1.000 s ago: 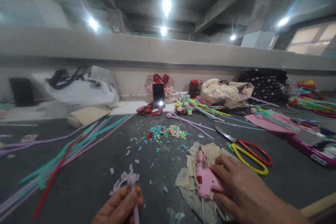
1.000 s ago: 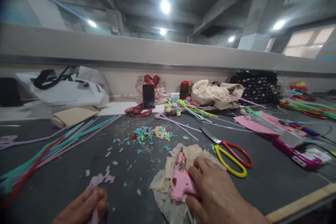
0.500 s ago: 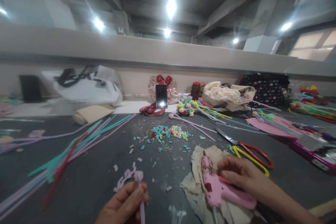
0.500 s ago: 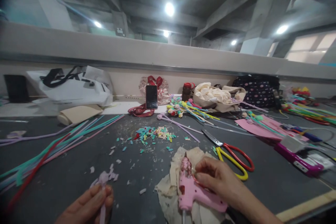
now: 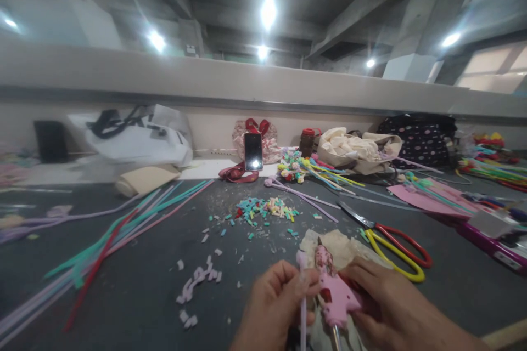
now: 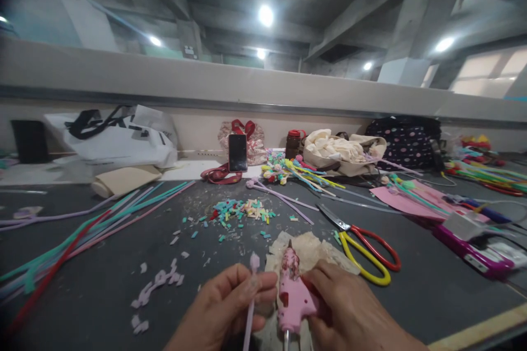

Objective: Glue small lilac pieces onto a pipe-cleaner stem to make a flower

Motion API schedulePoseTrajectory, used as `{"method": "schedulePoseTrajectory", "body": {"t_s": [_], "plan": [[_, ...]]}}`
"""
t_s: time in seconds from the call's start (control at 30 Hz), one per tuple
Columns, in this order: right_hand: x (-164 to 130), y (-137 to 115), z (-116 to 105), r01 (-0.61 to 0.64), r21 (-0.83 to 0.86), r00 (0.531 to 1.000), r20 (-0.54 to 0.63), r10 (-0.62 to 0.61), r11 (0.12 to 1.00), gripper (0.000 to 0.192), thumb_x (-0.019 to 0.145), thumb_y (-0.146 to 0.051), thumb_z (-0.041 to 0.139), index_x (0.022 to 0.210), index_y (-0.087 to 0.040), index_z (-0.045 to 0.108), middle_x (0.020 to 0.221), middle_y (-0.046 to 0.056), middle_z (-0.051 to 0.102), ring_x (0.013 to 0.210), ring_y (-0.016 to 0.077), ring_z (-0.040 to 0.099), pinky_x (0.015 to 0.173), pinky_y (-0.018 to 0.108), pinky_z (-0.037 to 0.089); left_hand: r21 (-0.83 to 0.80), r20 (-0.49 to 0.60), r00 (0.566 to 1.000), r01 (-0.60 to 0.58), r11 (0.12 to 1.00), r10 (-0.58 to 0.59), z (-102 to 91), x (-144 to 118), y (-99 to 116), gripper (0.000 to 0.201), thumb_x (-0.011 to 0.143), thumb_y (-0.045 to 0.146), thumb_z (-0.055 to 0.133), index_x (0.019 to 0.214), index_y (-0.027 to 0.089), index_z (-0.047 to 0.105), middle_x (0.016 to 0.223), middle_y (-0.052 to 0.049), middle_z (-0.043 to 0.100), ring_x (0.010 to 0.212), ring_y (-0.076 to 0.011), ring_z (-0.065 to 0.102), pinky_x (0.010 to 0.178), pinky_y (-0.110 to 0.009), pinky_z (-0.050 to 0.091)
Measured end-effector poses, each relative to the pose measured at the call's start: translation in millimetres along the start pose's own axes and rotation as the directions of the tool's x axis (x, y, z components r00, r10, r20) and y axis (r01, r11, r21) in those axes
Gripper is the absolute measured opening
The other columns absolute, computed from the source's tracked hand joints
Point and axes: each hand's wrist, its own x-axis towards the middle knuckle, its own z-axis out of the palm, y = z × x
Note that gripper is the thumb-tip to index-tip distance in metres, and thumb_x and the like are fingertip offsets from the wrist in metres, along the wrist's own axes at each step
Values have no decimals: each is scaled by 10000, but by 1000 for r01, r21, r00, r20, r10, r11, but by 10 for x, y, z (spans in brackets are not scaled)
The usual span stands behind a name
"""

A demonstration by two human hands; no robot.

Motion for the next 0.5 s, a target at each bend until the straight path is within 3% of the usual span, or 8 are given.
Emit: {"method": "schedulePoseTrajectory", "body": {"t_s": [0.17, 0.3, 0.4, 0.5], "plan": [[-13, 76, 25, 21, 60, 999, -32, -19, 998, 225, 661, -172, 494, 857, -209, 598, 809, 44, 585, 747, 177, 531, 652, 258, 397, 194, -8, 1000, -27, 981, 29, -7, 104, -134, 213, 616, 371, 581, 612, 176, 495, 749, -91, 666, 766, -214, 591, 499, -222, 393], [-26, 137, 13, 30, 152, 998, -53, -22, 988, 230, 661, -165, 499, 852, -220, 615, 794, 30, 597, 731, 168, 537, 654, 245, 405, 292, -43, 999, 20, 956, -8, 14, 147, -171, 207, 624, 381, 551, 599, 180, 508, 710, -60, 659, 703, -188, 573, 470, -208, 364], [-61, 210, -51, -8, 281, 998, -56, 24, 960, 284, 667, -141, 502, 909, -237, 614, 865, 30, 611, 771, 178, 544, 676, 248, 412, 294, -68, 998, 39, 955, -19, 28, 181, -182, 213, 605, 382, 564, 574, 180, 504, 729, -60, 661, 680, -180, 569, 461, -203, 351], [-98, 334, -134, -49, 477, 994, -67, 92, 877, 262, 669, -185, 540, 910, -247, 625, 934, 25, 613, 869, 219, 533, 708, 264, 411, 306, -78, 997, 37, 951, -14, 29, 192, -189, 231, 594, 398, 574, 584, 177, 510, 732, -70, 660, 695, -192, 573, 486, -219, 365]]}}
